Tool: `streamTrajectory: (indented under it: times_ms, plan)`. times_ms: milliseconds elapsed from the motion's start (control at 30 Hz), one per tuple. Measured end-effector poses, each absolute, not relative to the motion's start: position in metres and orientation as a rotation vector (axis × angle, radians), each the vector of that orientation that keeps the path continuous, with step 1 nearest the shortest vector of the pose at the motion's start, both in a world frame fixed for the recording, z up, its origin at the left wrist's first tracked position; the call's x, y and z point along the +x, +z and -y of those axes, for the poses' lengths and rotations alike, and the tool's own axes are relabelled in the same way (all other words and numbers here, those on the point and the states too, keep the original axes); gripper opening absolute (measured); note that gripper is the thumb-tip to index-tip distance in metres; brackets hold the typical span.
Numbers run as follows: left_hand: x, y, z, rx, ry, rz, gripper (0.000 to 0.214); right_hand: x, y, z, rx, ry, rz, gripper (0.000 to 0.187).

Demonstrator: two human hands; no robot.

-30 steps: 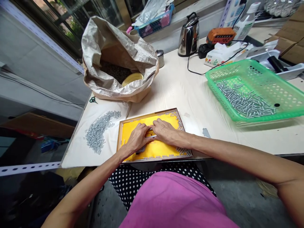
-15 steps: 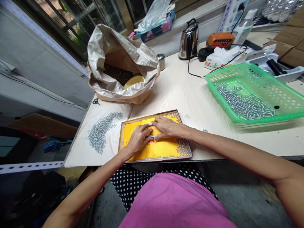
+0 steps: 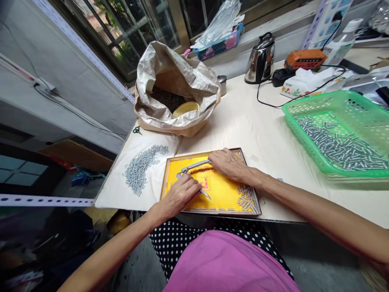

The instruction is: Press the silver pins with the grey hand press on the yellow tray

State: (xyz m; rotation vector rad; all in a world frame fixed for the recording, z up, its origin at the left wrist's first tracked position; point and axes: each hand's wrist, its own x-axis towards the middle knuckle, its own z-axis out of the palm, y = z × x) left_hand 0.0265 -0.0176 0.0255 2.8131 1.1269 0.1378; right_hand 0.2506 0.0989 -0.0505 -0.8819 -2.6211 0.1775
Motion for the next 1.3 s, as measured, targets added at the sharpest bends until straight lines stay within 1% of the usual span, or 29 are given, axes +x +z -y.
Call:
streamTrajectory:
  times_ms: [100, 167, 233, 300, 367, 433, 533, 667, 867, 1100, 1300]
  plan:
    - [0.022, 0.027, 0.019, 2.853, 0.243, -1.094, 0.029, 0.261, -0.053, -0.097, -0.951, 0.24, 2.607, 0.037]
    - [0.012, 0.028, 0.016, 2.852, 0.39, -1.162, 0.03, 0.269, -0.053, -0.097, -0.992, 0.279, 2.575, 0.037]
    - [-0.008, 0.027, 0.006, 2.742, 0.614, -1.442, 0.029, 0.277, -0.052, -0.097, -1.011, 0.309, 2.548, 0.036]
    - [-0.039, 0.024, -0.01, 2.473, 0.832, -1.85, 0.024, 0.282, -0.053, -0.096, -1.009, 0.354, 2.544, 0.036]
    - [-0.075, 0.018, -0.028, 2.158, 0.873, -2.171, 0.023, 0.285, -0.055, -0.095, -1.002, 0.406, 2.538, 0.037]
    - [-0.107, 0.009, -0.042, 1.948, 0.763, -2.385, 0.022, 0.286, -0.06, -0.094, -0.988, 0.454, 2.517, 0.039]
    - [-0.135, -0.003, -0.054, 1.849, 0.551, -2.491, 0.023, 0.286, -0.068, -0.095, -0.95, 0.538, 2.478, 0.039]
    - [-0.141, -0.014, -0.061, 1.88, 0.365, -2.48, 0.025, 0.287, -0.073, -0.098, -0.937, 0.583, 2.446, 0.041]
    - [-0.14, -0.023, -0.074, 2.042, 0.023, -2.371, 0.02, 0.287, -0.072, -0.096, -0.943, 0.578, 2.477, 0.043]
    - [-0.145, -0.024, -0.083, 2.04, -0.044, -2.331, 0.017, 0.283, -0.066, -0.096, -0.903, 0.49, 2.545, 0.041]
    - [-0.14, -0.012, -0.078, 2.126, 0.017, -2.247, 0.017, 0.277, -0.055, -0.091, -0.818, 0.355, 2.568, 0.038]
